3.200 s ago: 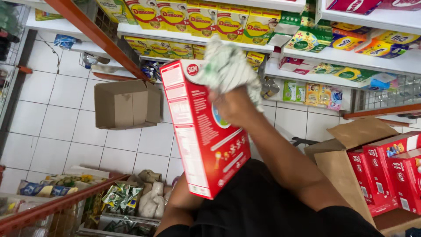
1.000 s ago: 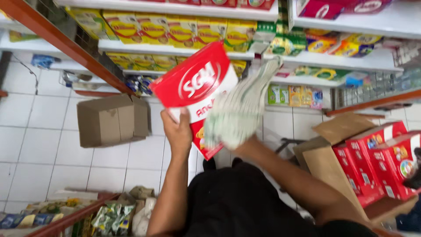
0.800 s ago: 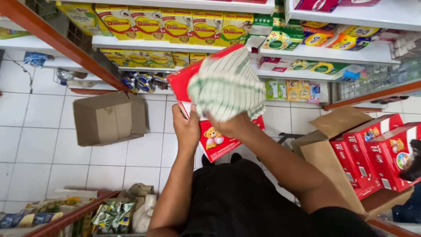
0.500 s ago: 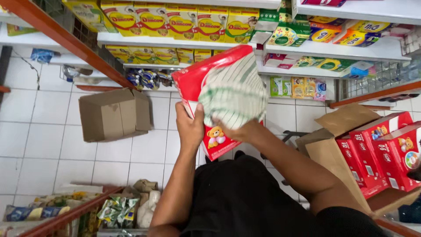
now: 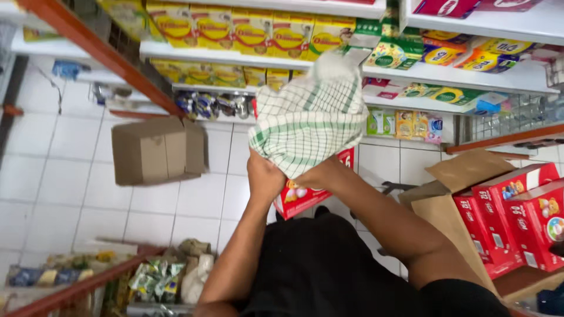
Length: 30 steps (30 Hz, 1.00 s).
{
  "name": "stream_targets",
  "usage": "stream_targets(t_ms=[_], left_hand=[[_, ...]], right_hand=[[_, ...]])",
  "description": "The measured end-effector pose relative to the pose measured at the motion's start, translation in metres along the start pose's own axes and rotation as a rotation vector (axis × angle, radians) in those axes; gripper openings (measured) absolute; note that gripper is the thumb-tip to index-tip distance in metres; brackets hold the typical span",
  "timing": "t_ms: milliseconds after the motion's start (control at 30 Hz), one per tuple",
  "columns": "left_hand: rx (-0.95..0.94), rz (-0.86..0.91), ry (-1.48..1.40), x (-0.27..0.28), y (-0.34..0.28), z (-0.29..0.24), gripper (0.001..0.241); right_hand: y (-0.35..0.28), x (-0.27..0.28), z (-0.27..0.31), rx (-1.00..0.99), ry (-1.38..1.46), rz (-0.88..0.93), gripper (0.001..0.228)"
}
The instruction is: The person wipes down boxes of formula with a cloth, scans them using a handheld barcode scanner, and places them back onto a store shelf.
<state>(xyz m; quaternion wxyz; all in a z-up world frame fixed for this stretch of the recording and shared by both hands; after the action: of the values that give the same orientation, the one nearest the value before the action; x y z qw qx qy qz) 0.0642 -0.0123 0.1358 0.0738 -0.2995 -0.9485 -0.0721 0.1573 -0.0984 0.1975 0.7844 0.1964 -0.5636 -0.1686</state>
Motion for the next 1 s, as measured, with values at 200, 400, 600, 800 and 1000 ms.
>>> stream_targets(t_ms=[200, 400, 600, 800, 1000], left_hand=[[0.247, -0.092, -0.148, 0.007, 0.000, 0.021, 0.035], [0.119, -0.235, -0.329, 0.039, 0.015, 0.042, 0.035], [0.151, -0.020, -0.611, 0.041, 0.026, 0.030, 0.048], [0.102, 0.491, -1.016, 0.022, 0.014, 0.023, 0.097], [0.563, 0.528, -1.189, -0.067, -0.040, 0.093, 0.087]], right_hand=[[-0.018, 0.007, -0.071, -0.429, 0.140, -0.253, 0.022], [-0.096, -0.019, -0.073, -0.544, 0.134, -0.222, 0.018], [-0.121, -0.011, -0.087, -0.646, 0.683, -0.183, 0.021], [-0.155, -0.046, -0.117, -1.417, 1.283, -0.340, 0.047], [-0.171, -0.068, -0.092, -1.286, 0.390, -0.013, 0.057]])
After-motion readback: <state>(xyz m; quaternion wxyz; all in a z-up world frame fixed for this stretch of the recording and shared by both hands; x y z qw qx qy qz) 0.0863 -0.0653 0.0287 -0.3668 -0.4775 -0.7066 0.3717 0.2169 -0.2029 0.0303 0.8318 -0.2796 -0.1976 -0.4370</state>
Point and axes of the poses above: each hand's wrist, its own y-axis towards the middle knuckle, its own x-axis out of the back of the hand, z = x × y, the point moved 6 cm from there along y, towards the middle knuckle, and after that the axes turned 5 degrees about x, right-handed, at the moved point
